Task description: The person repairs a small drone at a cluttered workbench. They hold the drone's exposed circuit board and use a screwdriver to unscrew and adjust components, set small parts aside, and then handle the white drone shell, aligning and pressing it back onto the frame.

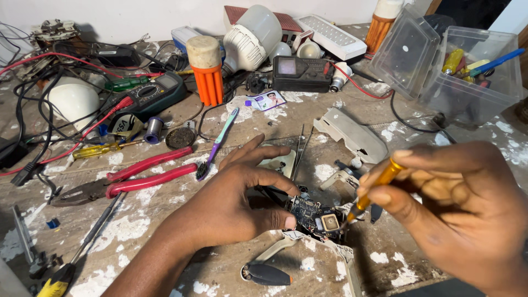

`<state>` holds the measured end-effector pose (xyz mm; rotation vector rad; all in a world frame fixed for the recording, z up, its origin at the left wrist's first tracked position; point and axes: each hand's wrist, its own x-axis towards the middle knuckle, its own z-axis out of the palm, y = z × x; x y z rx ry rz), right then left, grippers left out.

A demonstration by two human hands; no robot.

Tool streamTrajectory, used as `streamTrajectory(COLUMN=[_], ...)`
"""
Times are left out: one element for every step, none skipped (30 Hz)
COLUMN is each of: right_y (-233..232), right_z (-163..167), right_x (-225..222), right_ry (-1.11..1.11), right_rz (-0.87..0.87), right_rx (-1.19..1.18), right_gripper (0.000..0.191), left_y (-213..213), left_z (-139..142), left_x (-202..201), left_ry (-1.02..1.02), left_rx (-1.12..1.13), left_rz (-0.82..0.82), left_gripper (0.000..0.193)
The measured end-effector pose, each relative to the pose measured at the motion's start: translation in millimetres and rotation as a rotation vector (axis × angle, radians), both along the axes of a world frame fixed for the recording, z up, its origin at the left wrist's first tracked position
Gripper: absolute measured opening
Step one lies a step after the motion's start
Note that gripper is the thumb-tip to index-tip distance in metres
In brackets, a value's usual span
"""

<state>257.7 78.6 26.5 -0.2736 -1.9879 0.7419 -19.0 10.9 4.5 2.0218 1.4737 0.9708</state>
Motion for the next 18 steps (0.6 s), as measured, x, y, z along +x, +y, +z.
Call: streamTrajectory(right_y=[-5.3, -9.1, -12.2, -13.9, -15.0, -15.8, -16.1, -15.7, -15.1, -14.7, -14.5, -14.2, -14.2, -14.3, -14.3, -14.3, -13.9, -13.1], right_z=[-0.7, -2.3, -4.1, -5.1, -6.0, -6.9, -7.3, -7.0, -6.3, -5.9, -6.3, -6.8, -7.2, -7.9, -8.5, -9.0, -9.1, -8.6], right_x=[0.5, -0.6, -2.1, -3.3, -4.4, -5.6, -6.4, -6.5, -6.0, -5.6, -6.0, -6.3, -6.3, -6.4, -6.5, -6.6, -6.4, -6.0], right_ry=[0.011, 0.009, 0.009, 0.008, -0.002, -0.012, -0.022, -0.028, -0.035, -0.042, -0.037, -0.034, -0.031, -0.029, -0.026, -0.024, -0.028, -0.032], right_rz=[0.036, 0.041, 0.046, 0.051, 0.04, 0.029, 0.019, 0.027, 0.035, 0.041, 0.038, 0.034, 0.029, 0.016, 0.003, -0.009, 0.0, 0.009], right_rx=[-0.053, -0.056, -0.057, -0.057, -0.056, -0.055, -0.054, -0.058, -0.062, -0.066, -0.066, -0.065, -0.064, -0.057, -0.049, -0.043, -0.049, -0.054], right_gripper=[0.037, 0.036, 0.036, 0.036, 0.036, 0.037, 0.038, 0.037, 0.037, 0.037, 0.037, 0.037, 0.037, 0.037, 0.038, 0.038, 0.038, 0.038], left_y=[-0.3, -0.7, -0.7, -0.7, -0.8, -0.9, -1.4, -1.9, -1.9, -1.8, -1.8, -1.6, -1.2, -0.8, -0.4, -0.5, -0.6, -0.5], left_z=[-0.2, -0.3, -0.1, 0.3, 0.6, 0.8, 1.0, 1.1, 1.1, 0.9, 0.8, 0.7, 0.3, 0.2, 0.2, 0.3, 0.2, 0.0], left_x=[0.0, 0.2, 0.1, -0.1, -0.3, -0.5, -0.8, -1.0, -1.1, -1.2, -1.5, -1.7, -1.6, -1.8, -2.3, -2.9, -2.9, -2.6], left_ry=[-0.002, 0.004, 0.012, 0.02, 0.018, 0.017, 0.015, 0.01, 0.006, 0.001, 0.003, 0.005, 0.007, 0.012, 0.019, 0.025, 0.024, 0.023], left_rx=[0.001, 0.0, 0.001, 0.003, -0.012, -0.028, -0.045, -0.041, -0.038, -0.035, -0.032, -0.029, -0.026, -0.024, -0.021, -0.02, -0.029, -0.038], left_rz=[-0.001, -0.001, -0.001, 0.0, 0.001, 0.004, 0.007, 0.005, 0.003, -0.001, -0.002, -0.003, -0.005, -0.006, -0.006, -0.006, -0.004, -0.001], left_gripper=[0.042, 0.042, 0.042, 0.042, 0.042, 0.042, 0.042, 0.042, 0.042, 0.042, 0.042, 0.043, 0.043, 0.043, 0.043, 0.043, 0.043, 0.044])
